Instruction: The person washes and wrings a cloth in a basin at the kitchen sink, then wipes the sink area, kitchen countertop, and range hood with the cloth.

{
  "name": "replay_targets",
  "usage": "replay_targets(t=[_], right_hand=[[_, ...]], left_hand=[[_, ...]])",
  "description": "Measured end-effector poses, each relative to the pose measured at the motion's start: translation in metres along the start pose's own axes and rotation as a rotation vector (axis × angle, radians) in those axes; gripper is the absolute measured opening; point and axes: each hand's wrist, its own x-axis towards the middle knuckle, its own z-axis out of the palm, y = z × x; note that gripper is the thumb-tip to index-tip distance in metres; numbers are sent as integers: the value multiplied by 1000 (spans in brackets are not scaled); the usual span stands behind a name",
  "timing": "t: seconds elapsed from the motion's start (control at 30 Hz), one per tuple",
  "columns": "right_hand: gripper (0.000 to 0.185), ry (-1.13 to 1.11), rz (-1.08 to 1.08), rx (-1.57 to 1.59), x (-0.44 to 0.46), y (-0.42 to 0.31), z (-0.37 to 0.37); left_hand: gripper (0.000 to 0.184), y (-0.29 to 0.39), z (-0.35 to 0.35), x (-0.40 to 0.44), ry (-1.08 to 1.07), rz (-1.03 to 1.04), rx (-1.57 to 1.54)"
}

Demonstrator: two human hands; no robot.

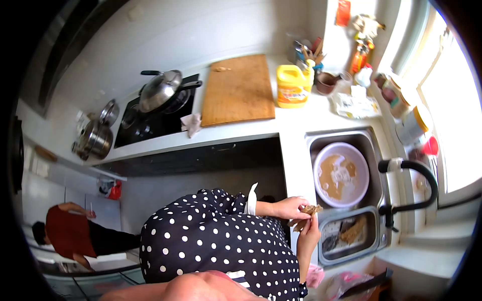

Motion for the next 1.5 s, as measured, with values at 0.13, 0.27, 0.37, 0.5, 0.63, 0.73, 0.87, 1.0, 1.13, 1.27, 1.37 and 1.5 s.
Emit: replay_targets(t=[0.13,0.27,0.37,0.5,0.63,0.73,0.87,1.0,1.13,1.27,1.37,1.5], right_hand=[[15,-80,-116,109,13,1,18],[16,-225,28,450,32,13,35],[21,-396,159,654,42,28,54],[30,-491,376,1078,34,-1,85],[46,-628,667,1178,28,-10,124],[53,-658,604,1227,25,-29,174],[43,-575,458,1259,26,-82,245],[28,-539,239,904,27,-147,298],[29,-718,-7,484,29,-185,325],[29,-913,-36,405,29,-185,351],[32,-1011,-135,441,29,-185,389],[48,-972,-371,424,8,-225,424]], left_hand=[[21,-32,-11,-15,373,-79,-87],[19,-19,-39,-48,560,-245,-236],[21,-43,-52,-62,622,-227,-169],[23,-56,-73,-72,687,-84,75],[19,-44,-115,-86,513,-125,-197],[24,-60,-166,-100,440,-113,-100],[30,-66,-238,-145,576,-96,73],[33,-69,-291,-202,705,-35,135],[32,-64,-303,-246,604,28,-173],[24,-76,-287,-278,894,4,-233],[22,-85,-290,-315,1067,-197,-316],[19,-105,-316,-351,1346,-80,-616]])
